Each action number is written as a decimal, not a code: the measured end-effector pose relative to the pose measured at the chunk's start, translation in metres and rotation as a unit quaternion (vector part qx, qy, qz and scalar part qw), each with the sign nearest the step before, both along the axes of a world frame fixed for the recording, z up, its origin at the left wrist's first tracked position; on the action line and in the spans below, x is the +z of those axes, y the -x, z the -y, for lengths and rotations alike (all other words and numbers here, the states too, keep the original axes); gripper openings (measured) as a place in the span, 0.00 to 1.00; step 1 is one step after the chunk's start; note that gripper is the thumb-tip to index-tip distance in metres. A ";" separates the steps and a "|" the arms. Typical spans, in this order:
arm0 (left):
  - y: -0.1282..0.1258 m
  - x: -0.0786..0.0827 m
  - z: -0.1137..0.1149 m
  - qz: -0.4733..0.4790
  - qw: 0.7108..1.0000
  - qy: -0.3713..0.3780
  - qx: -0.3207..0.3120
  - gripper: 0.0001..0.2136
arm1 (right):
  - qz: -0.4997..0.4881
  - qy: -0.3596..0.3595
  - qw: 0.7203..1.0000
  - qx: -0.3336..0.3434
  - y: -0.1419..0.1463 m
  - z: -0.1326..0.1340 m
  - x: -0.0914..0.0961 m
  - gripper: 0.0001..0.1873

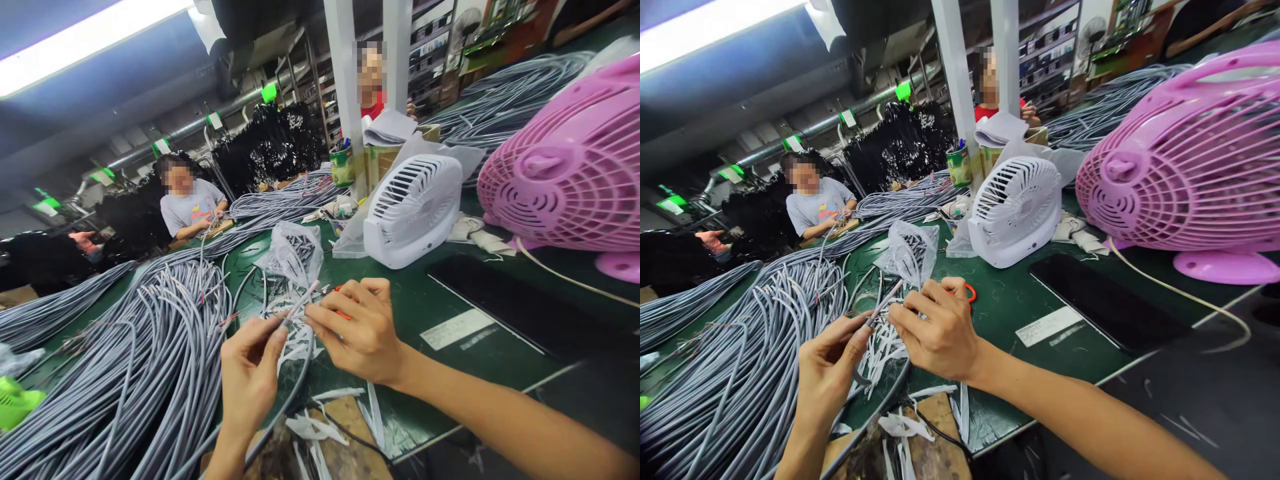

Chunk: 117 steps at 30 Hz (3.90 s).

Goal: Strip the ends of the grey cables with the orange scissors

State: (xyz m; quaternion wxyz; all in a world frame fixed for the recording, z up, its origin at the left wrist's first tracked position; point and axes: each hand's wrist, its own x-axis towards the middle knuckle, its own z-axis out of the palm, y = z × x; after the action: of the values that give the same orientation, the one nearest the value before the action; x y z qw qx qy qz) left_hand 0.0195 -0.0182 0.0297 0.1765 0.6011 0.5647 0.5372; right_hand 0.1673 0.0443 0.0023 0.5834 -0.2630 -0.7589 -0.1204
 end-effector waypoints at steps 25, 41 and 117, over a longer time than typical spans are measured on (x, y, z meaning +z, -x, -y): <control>0.005 0.000 -0.007 0.143 0.985 0.091 -0.032 0.16 | -0.107 0.175 0.941 0.268 0.009 0.003 -0.004 0.15; -0.003 -0.007 -0.007 0.166 0.981 0.096 -0.043 0.14 | -0.091 0.100 0.950 0.281 0.013 -0.002 -0.009 0.06; -0.011 -0.002 0.002 -0.079 0.996 -0.048 -0.014 0.08 | -0.147 0.381 0.809 0.424 -0.001 -0.013 0.006 0.21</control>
State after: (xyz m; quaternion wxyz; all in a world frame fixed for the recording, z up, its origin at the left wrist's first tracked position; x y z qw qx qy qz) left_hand 0.0303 -0.0203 0.0278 0.1101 0.6572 0.5419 0.5122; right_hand 0.1680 0.0570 0.0079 0.5345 -0.1307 -0.6850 0.4776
